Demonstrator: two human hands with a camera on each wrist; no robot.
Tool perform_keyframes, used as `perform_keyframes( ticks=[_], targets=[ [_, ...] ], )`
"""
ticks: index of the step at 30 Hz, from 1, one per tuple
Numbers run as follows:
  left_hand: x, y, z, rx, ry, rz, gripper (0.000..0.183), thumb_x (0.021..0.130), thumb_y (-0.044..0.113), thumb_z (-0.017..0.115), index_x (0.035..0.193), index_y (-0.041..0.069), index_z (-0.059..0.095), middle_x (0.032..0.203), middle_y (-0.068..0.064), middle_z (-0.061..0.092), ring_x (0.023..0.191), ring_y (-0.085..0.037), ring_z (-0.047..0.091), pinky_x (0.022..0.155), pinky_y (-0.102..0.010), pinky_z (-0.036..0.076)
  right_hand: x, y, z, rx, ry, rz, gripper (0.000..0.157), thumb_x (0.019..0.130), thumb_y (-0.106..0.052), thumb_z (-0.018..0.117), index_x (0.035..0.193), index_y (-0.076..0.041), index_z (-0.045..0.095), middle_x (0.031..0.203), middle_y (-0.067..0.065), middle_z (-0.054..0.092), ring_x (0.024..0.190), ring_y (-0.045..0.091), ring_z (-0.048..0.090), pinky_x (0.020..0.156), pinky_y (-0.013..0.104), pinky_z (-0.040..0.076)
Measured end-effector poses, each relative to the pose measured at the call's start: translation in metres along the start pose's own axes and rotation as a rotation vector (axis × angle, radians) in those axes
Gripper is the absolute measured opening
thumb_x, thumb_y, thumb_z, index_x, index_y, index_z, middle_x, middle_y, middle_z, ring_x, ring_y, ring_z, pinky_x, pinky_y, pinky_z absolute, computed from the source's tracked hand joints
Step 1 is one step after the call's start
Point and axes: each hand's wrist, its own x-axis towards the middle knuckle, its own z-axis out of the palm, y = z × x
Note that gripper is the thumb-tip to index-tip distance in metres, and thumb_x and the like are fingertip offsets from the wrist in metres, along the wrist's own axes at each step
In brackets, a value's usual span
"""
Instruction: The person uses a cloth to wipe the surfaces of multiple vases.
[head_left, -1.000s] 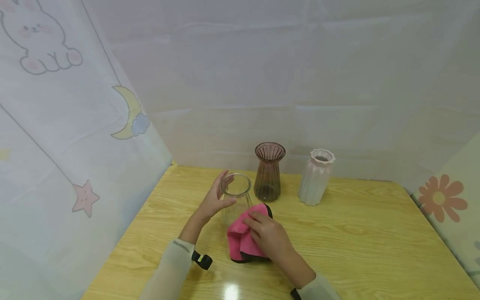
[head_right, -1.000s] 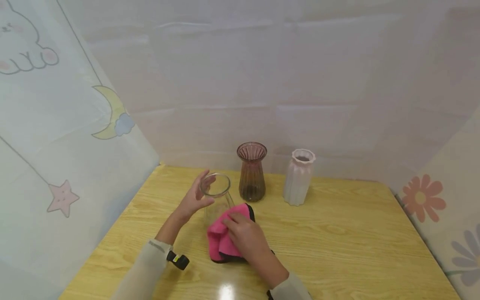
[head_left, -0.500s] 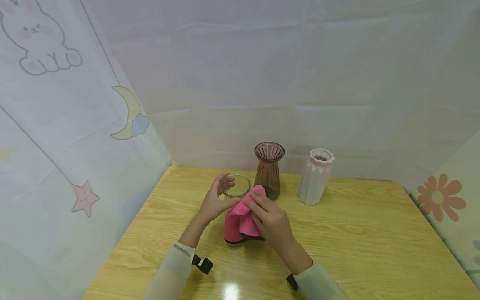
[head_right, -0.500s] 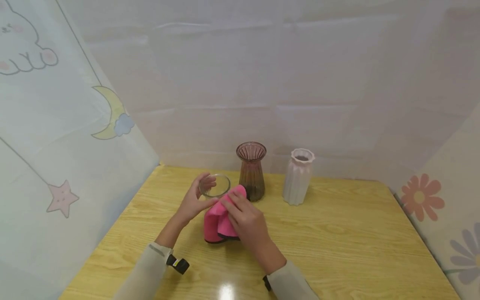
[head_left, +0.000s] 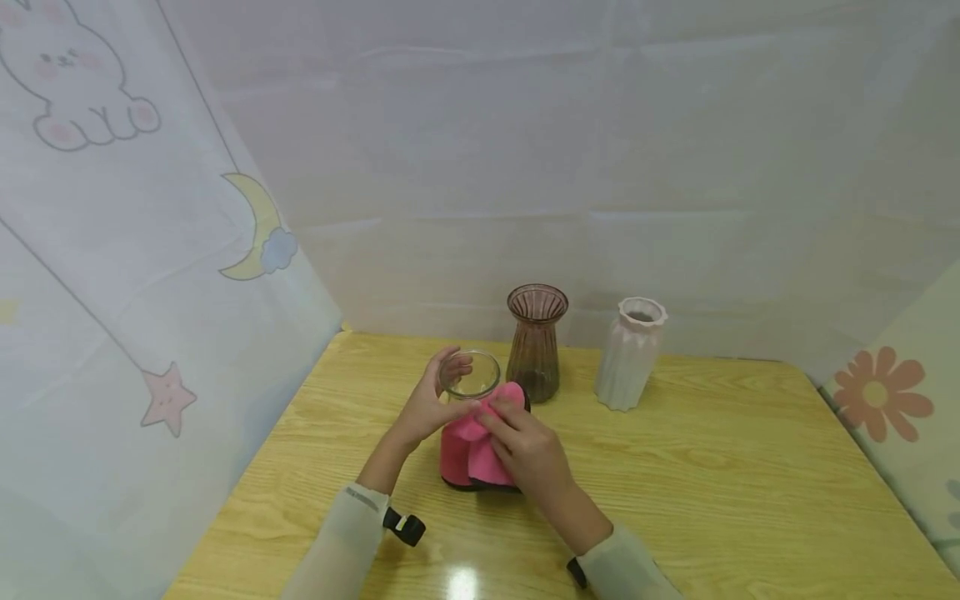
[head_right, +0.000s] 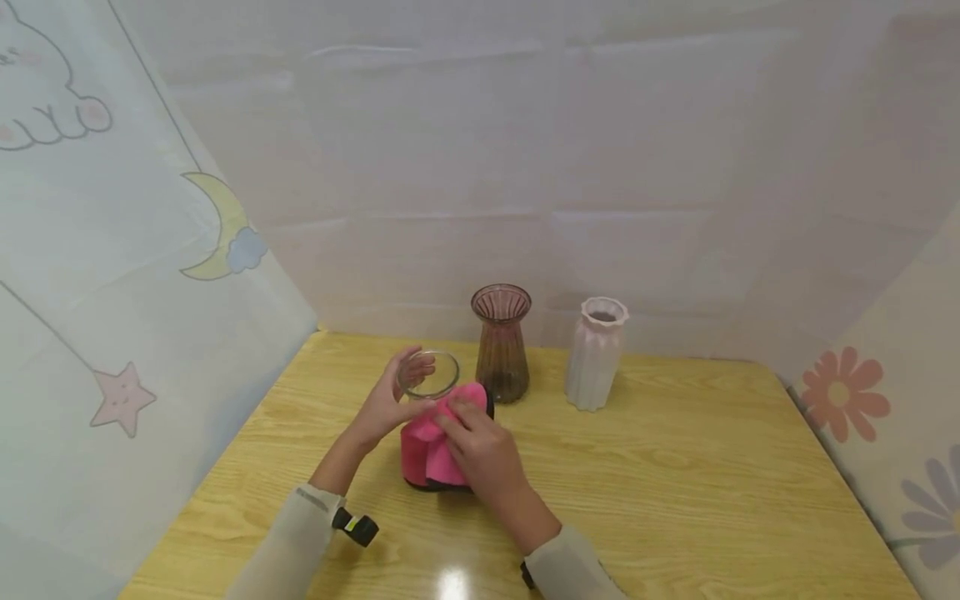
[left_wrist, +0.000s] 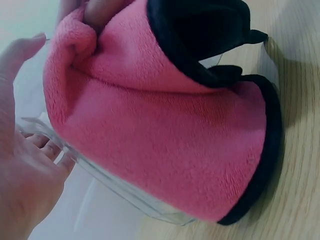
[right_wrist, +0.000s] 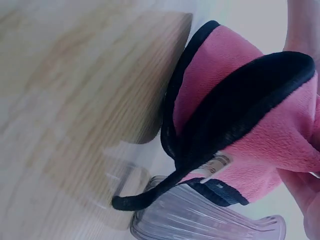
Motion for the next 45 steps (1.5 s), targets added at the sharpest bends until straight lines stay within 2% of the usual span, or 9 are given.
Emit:
perform_keyframes(
  ticks=[3,5,11,17,27,31,34,38,45],
  targets=[
    [0.001,0.002,0.001,0.006,0.013,-0.001,0.089,0.086,0.013,0.081,0.155,0.01,0.024,0.153,-0.015,0.043,0.141,-0.038,0.041,0.12,-0.055,0.024,-0.001,-0.001,-0.001,-0.015,-0.031,0.004,0.034,0.075,0.005,0.079,0.106,-0.008,0.08,0.109,0.013,0.074,0.1,0.026,0.073,0.081,0.035,0.059],
    [0.001,0.002,0.002,0.012,0.021,-0.004,0.089,0.086,0.015,0.082,0.155,0.01,0.025,0.152,-0.014,0.044,0.141,-0.037,0.042,0.12,-0.055,0.024,-0.002,-0.002,-0.002,-0.029,-0.061,0.019,0.032,0.074,0.004,0.081,0.104,-0.008,0.08,0.109,0.013,0.074,0.1,0.026,0.073,0.081,0.035,0.059],
    [0.003,0.001,0.001,0.033,0.038,-0.009,0.089,0.087,0.016,0.081,0.155,0.01,0.024,0.152,-0.014,0.044,0.14,-0.035,0.043,0.12,-0.054,0.025,-0.009,-0.005,-0.002,-0.07,-0.171,0.076,0.029,0.073,-0.002,0.088,0.1,-0.009,0.081,0.11,0.012,0.074,0.102,0.025,0.073,0.079,0.035,0.06],
    [0.002,-0.001,0.001,0.037,0.051,-0.01,0.086,0.088,0.012,0.079,0.155,0.011,0.024,0.152,-0.013,0.044,0.14,-0.035,0.043,0.12,-0.053,0.025,-0.014,-0.007,-0.002,-0.062,-0.302,0.136,0.025,0.075,-0.003,0.087,0.099,-0.009,0.08,0.105,0.005,0.072,0.094,0.018,0.071,0.071,0.03,0.059],
    [0.005,-0.005,-0.002,0.052,0.065,-0.01,0.087,0.09,0.014,0.078,0.156,0.009,0.022,0.154,-0.015,0.043,0.141,-0.034,0.042,0.121,-0.054,0.023,-0.017,-0.006,-0.003,-0.033,-0.425,0.239,0.023,0.081,-0.004,0.082,0.102,-0.012,0.08,0.109,0.005,0.074,0.099,0.019,0.072,0.079,0.034,0.06],
    [0.007,-0.006,-0.004,0.061,0.076,-0.008,0.086,0.09,0.014,0.077,0.156,0.008,0.022,0.154,-0.014,0.042,0.141,-0.034,0.041,0.12,-0.056,0.024,-0.017,-0.006,-0.006,-0.013,-0.426,0.297,0.026,0.082,-0.003,0.081,0.107,-0.013,0.08,0.114,0.007,0.075,0.105,0.021,0.072,0.082,0.038,0.06],
    [0.008,-0.007,-0.004,0.06,0.089,-0.01,0.084,0.09,0.011,0.076,0.156,0.009,0.024,0.154,-0.015,0.042,0.14,-0.035,0.041,0.119,-0.057,0.024,-0.016,-0.006,-0.008,-0.003,-0.401,0.309,0.028,0.082,-0.002,0.08,0.107,-0.013,0.08,0.115,0.008,0.075,0.104,0.022,0.072,0.081,0.039,0.06],
    [0.01,-0.008,-0.004,0.069,0.099,-0.017,0.083,0.09,0.009,0.075,0.156,0.012,0.025,0.153,-0.013,0.043,0.14,-0.035,0.041,0.119,-0.056,0.026,-0.016,-0.005,-0.01,0.003,-0.345,0.285,0.029,0.08,0.001,0.081,0.106,-0.012,0.08,0.114,0.009,0.075,0.101,0.023,0.073,0.078,0.039,0.06],
    [0.014,-0.01,-0.006,0.062,0.115,-0.007,0.085,0.089,0.007,0.075,0.156,0.009,0.024,0.154,-0.016,0.042,0.14,-0.036,0.041,0.119,-0.056,0.026,-0.017,-0.002,-0.012,0.01,-0.238,0.232,0.033,0.077,0.003,0.082,0.107,-0.012,0.081,0.111,0.008,0.076,0.097,0.024,0.074,0.076,0.038,0.061]
  ],
)
